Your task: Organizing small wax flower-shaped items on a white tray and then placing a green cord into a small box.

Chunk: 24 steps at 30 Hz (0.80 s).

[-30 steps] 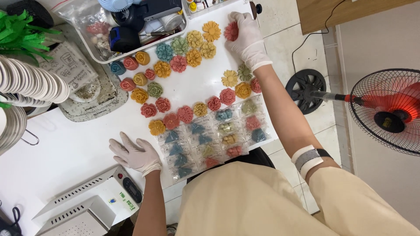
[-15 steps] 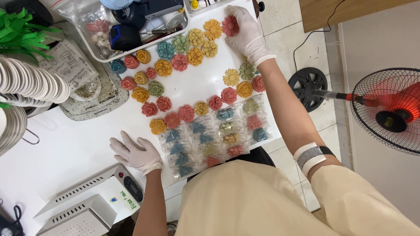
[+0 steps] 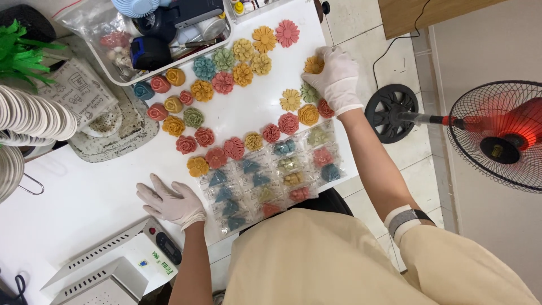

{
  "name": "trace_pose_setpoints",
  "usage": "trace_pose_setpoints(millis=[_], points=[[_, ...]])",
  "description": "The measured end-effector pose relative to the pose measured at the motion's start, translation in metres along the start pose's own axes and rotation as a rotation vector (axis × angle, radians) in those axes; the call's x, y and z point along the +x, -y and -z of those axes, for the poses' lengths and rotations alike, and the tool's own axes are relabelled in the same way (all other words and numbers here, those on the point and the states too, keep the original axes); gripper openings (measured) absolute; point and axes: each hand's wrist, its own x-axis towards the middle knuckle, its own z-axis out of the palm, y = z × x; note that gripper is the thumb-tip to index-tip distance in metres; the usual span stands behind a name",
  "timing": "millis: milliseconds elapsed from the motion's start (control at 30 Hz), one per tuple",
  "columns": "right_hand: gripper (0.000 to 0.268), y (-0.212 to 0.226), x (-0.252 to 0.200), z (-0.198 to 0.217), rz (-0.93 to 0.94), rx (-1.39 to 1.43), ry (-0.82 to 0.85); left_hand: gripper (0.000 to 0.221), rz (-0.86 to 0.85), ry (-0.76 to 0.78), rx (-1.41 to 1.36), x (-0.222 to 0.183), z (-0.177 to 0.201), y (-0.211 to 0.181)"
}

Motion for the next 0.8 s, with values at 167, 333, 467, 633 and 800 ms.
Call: trace_pose_setpoints(millis=[167,333,467,633,800], points=[[0.066,-0.013,0.026,-0.019,-0.023,0.271,-0.025,0.062,0.002,0.019,-0.003,0.001,0.002,-0.004],[0.070,-0.039,0.074,-0.049,0.122,0.463,-0.112,0.062,0.028,0.043,0.000,0.000,0.002,-0.004],[0.064,-0.041,0.088,-0.053,0.222,0.516,-0.122,0.062,0.028,0.044,0.000,0.001,0.003,-0.004],[0.062,-0.045,0.092,-0.063,0.228,0.535,-0.121,0.062,0.037,0.044,0.008,0.000,0.002,-0.003],[0.075,-0.022,0.086,-0.042,0.197,0.579,-0.107,0.063,0.036,0.053,-0.010,0.002,0.006,-0.008]])
